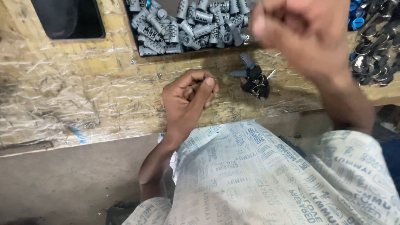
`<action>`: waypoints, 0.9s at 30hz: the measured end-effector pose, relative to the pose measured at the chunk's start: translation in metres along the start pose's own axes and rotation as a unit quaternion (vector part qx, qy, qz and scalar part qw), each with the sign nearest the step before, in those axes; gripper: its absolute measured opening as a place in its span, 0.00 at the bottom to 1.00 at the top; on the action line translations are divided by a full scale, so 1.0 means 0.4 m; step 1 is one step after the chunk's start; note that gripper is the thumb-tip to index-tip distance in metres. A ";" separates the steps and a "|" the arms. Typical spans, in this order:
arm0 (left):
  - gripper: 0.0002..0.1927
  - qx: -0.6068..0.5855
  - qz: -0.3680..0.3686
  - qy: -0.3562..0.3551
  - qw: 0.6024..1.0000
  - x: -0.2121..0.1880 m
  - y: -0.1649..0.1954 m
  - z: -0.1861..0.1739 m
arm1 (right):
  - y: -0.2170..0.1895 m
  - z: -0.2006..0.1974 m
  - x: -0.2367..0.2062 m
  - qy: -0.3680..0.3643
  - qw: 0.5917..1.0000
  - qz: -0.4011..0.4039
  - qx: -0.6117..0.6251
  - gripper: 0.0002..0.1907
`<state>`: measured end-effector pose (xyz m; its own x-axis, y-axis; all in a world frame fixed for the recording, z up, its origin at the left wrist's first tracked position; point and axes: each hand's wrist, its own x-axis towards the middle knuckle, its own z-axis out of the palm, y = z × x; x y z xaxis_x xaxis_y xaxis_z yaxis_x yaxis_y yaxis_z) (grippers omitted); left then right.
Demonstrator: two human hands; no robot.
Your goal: The person sits at a workbench fitting small blue plastic caps onto metal lock cylinders taken from a bin and attaching keys to keyrings, setting finished assemblies on the bench. They handle the parts one at a time with both hands throughout the episode.
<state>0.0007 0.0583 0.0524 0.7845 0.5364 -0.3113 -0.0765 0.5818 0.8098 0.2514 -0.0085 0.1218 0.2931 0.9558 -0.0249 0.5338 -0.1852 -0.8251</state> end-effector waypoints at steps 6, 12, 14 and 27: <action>0.04 -0.090 0.006 -0.027 0.996 -0.030 0.005 0.079 | -0.073 0.140 -0.269 0.080 0.913 0.116 0.382 0.10; 0.04 -0.021 0.069 -0.020 0.997 -0.065 -0.010 0.098 | -0.073 0.173 -0.315 0.118 0.898 0.134 0.403 0.09; 0.04 -0.008 0.073 -0.003 0.997 -0.073 -0.014 0.104 | -0.083 0.178 -0.306 0.123 0.894 0.134 0.409 0.08; 0.03 0.134 0.152 0.009 0.979 -0.052 -0.010 0.061 | -0.063 0.118 -0.249 0.067 0.996 -0.015 0.052 0.06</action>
<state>-0.0005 0.0301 0.0678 0.7402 0.6711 -0.0425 -0.1381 0.2136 0.9671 0.1713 -0.0882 0.1182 0.3859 0.9198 0.0712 0.4617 -0.1258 -0.8781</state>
